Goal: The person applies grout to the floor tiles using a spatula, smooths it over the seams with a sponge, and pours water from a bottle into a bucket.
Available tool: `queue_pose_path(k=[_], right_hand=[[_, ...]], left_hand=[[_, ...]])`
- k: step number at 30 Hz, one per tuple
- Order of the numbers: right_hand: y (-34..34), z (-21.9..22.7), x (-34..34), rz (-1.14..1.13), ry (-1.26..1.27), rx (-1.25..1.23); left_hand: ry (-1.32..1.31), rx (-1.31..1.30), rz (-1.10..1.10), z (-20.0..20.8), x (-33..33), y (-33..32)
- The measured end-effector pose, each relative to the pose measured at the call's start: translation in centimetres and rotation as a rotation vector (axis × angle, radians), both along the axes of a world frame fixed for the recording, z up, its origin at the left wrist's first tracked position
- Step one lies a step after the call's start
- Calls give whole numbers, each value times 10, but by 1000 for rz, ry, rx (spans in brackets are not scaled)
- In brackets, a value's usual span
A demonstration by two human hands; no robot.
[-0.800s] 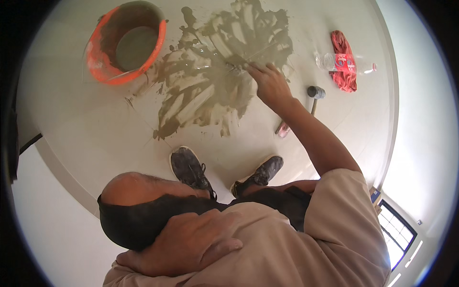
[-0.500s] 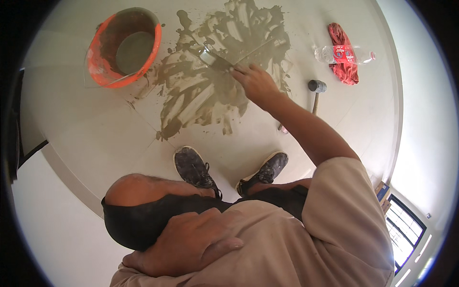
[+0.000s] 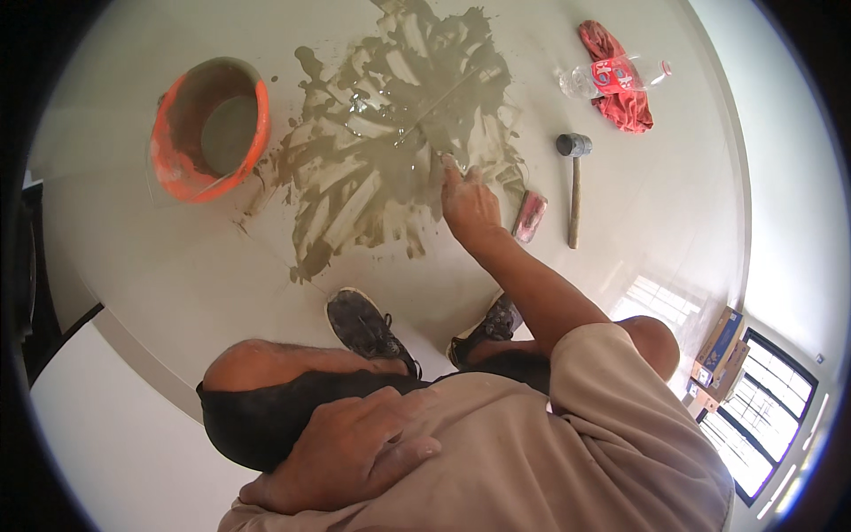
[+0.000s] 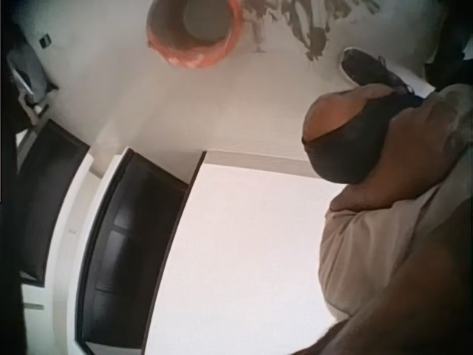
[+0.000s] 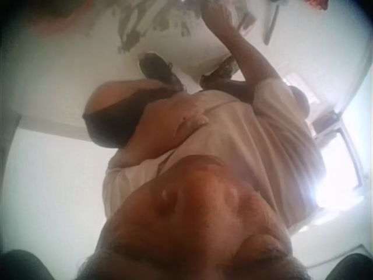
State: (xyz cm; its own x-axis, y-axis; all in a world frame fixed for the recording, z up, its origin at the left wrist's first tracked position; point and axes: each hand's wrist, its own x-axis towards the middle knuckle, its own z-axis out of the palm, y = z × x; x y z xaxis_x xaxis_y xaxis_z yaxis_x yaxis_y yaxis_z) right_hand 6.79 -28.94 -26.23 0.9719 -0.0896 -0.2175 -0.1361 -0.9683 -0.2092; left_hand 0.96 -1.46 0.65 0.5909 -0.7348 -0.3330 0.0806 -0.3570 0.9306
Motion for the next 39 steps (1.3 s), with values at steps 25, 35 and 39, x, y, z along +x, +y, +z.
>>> queue_pose_path(k=[25, 35, 39], right_hand=[[-89, -34, 19, -190, -126, 59], [-103, -44, 110, -200, -157, 31], [-92, -10, 153, -247, -113, -36]], left_hand=[[90, 88, -61, -1, 0, -4], [272, 110, 22, 0, -4, -1], [366, 148, -6, 3, -2, -2]])
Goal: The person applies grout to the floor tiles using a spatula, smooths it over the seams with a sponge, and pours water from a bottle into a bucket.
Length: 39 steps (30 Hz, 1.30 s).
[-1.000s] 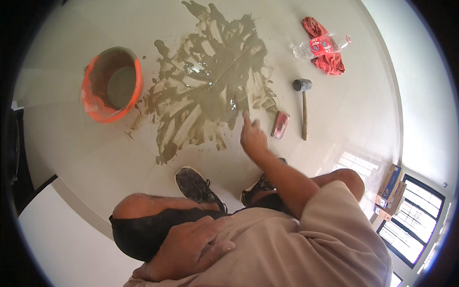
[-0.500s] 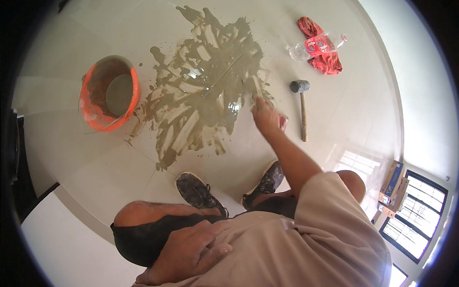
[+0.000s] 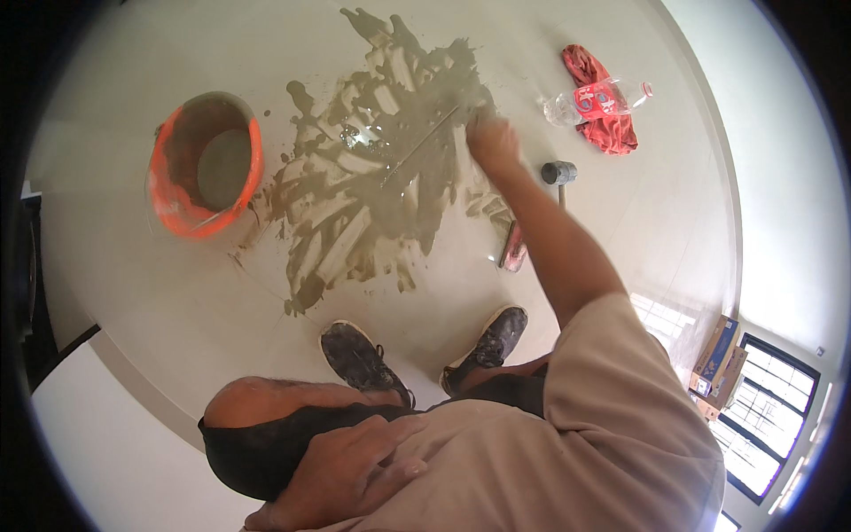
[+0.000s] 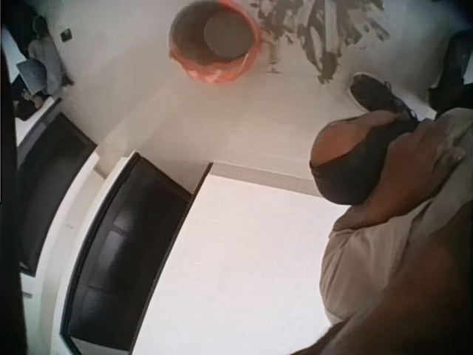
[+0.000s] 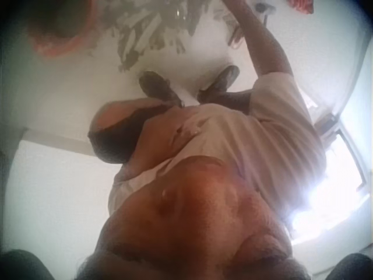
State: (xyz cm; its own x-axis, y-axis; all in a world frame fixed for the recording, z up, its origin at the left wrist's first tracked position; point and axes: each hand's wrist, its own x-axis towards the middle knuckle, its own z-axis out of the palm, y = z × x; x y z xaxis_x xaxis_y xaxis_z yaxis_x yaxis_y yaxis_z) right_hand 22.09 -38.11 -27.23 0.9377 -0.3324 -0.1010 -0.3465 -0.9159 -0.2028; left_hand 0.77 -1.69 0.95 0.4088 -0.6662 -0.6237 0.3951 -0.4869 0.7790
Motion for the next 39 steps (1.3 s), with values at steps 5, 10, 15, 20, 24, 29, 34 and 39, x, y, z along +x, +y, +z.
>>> queue_pose_path(k=[5, 10, 15, 20, 24, 29, 34, 39], right_hand=[[-26, 4, 56, 77, 167, -95], [55, 29, 21, 256, 197, -82], [34, 9, 175, 351, 14, -67], [2, 16, 265, 374, 91, -212], [17, 11, 204, 683, 346, -315], [33, 39, 68, 435, 243, -55], [77, 53, 131, 476, 70, -43], [80, 21, 111, 533, 214, -76]], left_hand=[[-293, -108, -23, -8, 5, 3], [-235, -60, -4, -5, 13, 8], [428, 434, 53, 50, 83, -23], [434, 484, -209, 60, 110, -22], [108, 87, -34, 14, 69, 4], [-118, -162, 106, -17, 39, 18], [-186, -238, 111, -23, 21, 17], [-175, -181, 88, -13, 18, 21]])
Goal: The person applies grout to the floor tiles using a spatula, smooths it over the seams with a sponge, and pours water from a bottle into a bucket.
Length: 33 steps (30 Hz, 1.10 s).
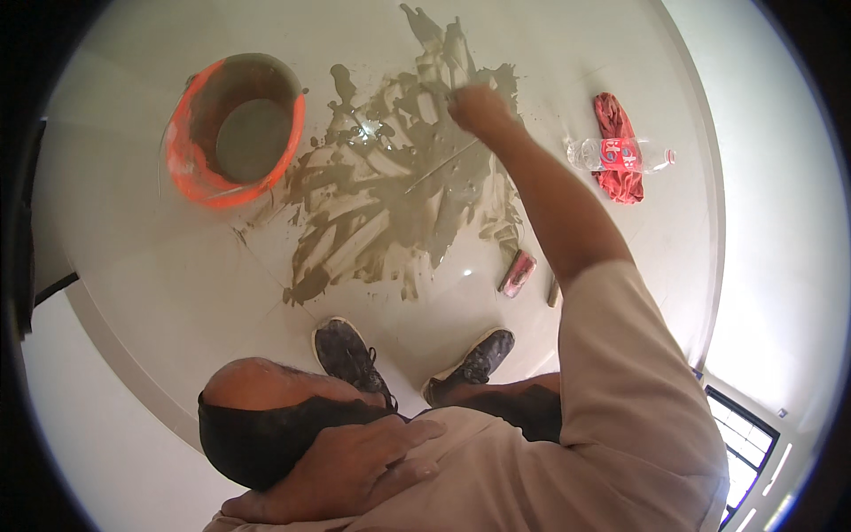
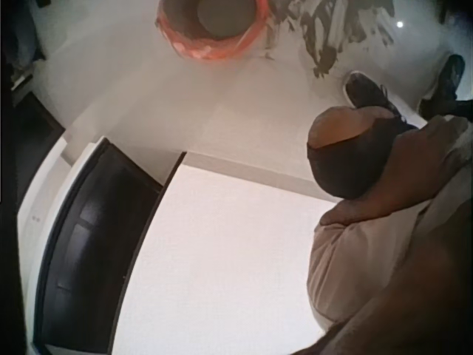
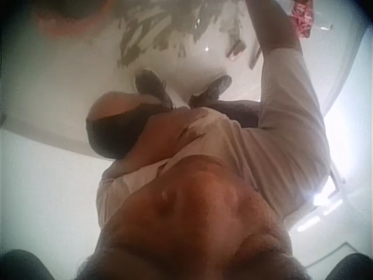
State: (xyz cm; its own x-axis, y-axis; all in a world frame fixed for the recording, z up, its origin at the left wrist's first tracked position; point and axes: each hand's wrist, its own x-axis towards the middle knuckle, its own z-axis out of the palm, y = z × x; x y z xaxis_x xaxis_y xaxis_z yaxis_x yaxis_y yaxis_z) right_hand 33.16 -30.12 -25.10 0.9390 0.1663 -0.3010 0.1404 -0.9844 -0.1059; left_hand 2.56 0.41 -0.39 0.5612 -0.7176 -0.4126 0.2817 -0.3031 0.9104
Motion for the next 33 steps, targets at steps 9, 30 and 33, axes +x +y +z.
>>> queue_pose_path(k=[9, 30, 33], right_hand=[[12, 32, -90, -1, -68, 81], [36, -2, -165, 120, -19, 236], [9, 11, -235, 78, 7, 121]], left_hand=[[-109, -38, 46, 2, -16, -4], [-201, 19, 50, 9, -31, -12], [-157, 41, 46, 5, -35, -8]])
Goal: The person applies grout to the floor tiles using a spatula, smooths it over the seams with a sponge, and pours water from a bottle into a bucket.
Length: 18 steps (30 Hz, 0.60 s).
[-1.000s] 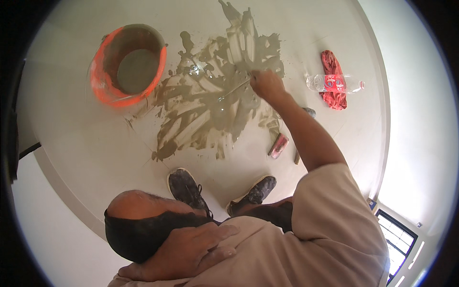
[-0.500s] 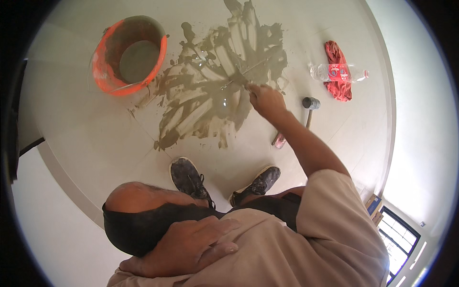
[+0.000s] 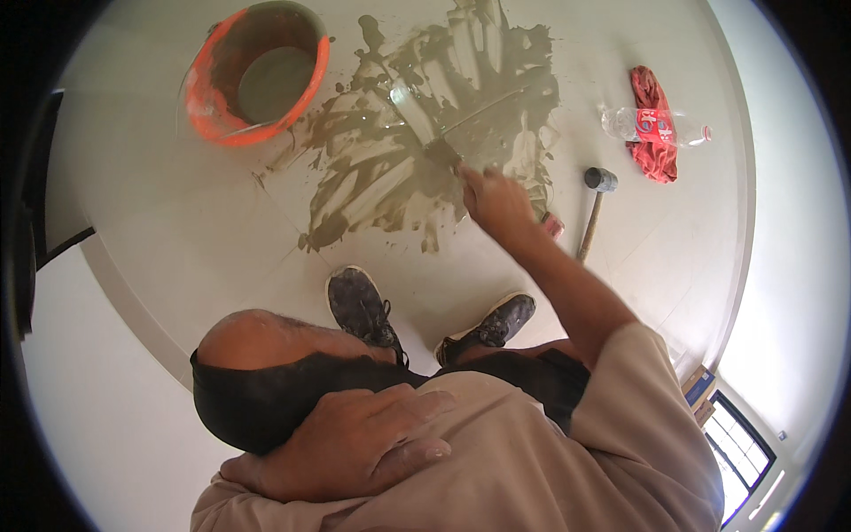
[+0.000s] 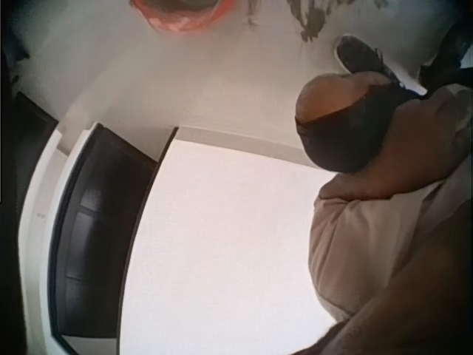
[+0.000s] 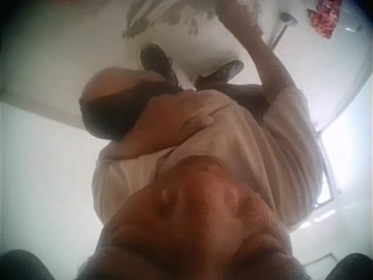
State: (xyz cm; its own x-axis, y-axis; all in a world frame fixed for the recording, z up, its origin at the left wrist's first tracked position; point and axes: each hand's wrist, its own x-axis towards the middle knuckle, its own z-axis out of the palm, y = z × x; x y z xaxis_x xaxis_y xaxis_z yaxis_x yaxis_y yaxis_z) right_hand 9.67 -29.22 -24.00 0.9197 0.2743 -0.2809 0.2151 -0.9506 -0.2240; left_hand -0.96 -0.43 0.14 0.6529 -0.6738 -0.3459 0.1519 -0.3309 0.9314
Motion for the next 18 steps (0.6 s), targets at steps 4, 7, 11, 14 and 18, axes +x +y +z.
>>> queue_pose_path(k=[4, 7, 11, 14, 18], right_hand=[[25, 0, -75, 24, -2, 128], [58, -27, -52, 75, -74, 202], [45, -19, -2, 46, 127, 56], [10, -7, -21, -69, 52, 92], [-27, -37, -131, -292, 79, 115]], left_hand=[[-33, -32, -4, 0, 5, -2], [-24, -37, -39, 0, 8, -8], [-42, -25, -76, 1, 5, -11], [-22, 17, -128, -5, 3, -3], [-45, -167, -209, -24, -9, 2]])
